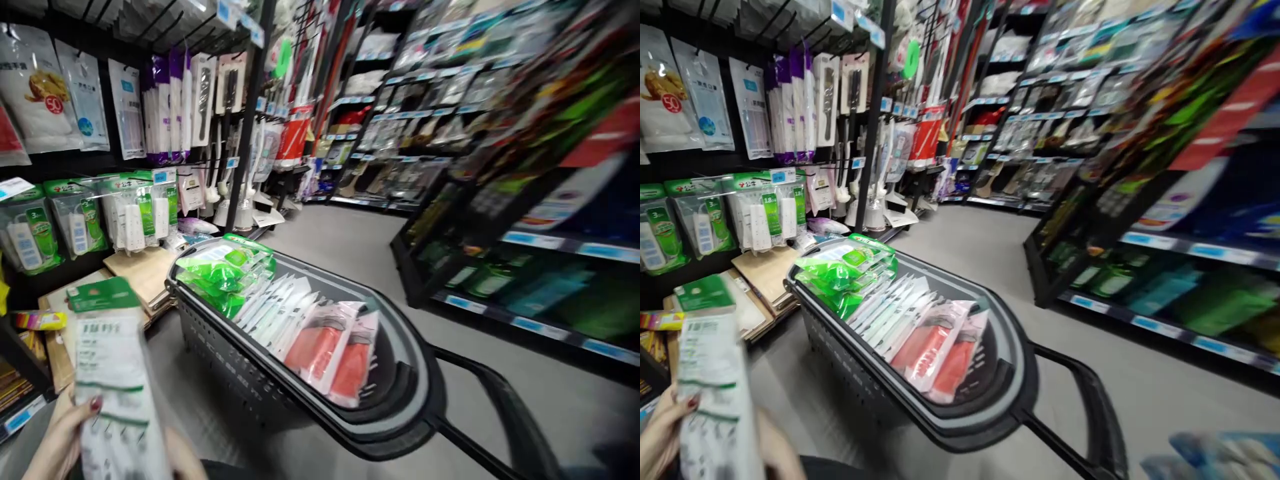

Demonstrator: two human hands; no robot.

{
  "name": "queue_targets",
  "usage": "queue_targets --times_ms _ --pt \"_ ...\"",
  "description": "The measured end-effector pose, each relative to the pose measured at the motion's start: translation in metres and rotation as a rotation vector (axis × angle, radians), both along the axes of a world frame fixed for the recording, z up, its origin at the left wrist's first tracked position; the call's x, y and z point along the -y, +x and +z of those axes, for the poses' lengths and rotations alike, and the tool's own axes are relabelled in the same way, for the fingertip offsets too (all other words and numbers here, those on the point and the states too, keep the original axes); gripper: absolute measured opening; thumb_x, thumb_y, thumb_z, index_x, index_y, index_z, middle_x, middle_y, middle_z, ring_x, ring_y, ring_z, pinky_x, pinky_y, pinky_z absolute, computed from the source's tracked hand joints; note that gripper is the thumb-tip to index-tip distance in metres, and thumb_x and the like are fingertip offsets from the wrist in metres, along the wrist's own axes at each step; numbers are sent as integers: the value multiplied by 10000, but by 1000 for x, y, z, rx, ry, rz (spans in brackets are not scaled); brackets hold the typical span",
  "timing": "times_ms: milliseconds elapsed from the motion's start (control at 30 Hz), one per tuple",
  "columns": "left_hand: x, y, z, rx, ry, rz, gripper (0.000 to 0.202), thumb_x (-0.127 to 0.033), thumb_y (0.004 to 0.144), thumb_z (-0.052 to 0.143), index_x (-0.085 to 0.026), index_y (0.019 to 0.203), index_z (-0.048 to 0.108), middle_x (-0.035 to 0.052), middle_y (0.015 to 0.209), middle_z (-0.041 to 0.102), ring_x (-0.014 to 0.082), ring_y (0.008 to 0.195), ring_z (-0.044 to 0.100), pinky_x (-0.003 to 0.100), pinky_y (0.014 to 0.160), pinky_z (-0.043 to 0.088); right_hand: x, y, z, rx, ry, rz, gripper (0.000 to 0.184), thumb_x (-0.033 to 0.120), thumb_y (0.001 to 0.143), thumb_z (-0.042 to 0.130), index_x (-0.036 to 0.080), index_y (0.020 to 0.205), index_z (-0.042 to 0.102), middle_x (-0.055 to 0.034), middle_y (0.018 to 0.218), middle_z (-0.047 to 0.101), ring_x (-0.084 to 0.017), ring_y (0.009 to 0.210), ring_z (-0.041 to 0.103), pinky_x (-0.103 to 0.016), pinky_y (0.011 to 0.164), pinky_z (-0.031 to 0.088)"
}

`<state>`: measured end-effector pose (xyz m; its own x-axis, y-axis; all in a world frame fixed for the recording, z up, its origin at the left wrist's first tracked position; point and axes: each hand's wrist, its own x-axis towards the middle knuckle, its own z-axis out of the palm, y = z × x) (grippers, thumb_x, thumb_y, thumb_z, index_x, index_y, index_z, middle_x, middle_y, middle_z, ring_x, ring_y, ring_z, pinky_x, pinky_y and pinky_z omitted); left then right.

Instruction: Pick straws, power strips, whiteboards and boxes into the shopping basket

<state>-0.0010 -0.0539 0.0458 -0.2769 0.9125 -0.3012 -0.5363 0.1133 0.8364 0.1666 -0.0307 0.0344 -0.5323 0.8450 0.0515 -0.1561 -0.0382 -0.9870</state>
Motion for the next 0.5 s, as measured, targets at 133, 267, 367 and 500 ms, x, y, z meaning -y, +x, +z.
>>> queue_targets --times_ms 133,267,367,500 --pt "-15 0 22 -145 -49 18 530 -232 494 843 -112 952 603 85 859 719 256 787 681 314 700 546 -9 17 -4 -279 -186 112 768 790 691 389 193 1138 572 -116 1166 608 -284 1179 490 -469 1004 357" --pt "-17 1 27 -203 -40 19 552 -260 573 808 -112 1046 565 118 986 695 267 871 667 352 767 535 -7 8 -6 -373 -288 57 581 394 670 727 180 1162 505 -125 1220 572 -285 1153 515 -483 997 371" --pt "-13 2 29 -235 -35 -3 578 -270 586 799 -113 1079 542 138 1041 674 282 906 655 382 796 526 -4 6 -3 -359 -318 58 562 315 713 698 178 1204 461 -133 1216 574 -284 1137 529 -489 961 410" --pt "-13 3 31 -278 -25 -21 591 -292 590 792 -112 1083 519 158 1071 652 301 934 640 409 808 516 -5 9 -1 -362 -296 46 581 317 705 701 183 1217 463 -135 1229 564 -291 1121 539 -457 903 464"
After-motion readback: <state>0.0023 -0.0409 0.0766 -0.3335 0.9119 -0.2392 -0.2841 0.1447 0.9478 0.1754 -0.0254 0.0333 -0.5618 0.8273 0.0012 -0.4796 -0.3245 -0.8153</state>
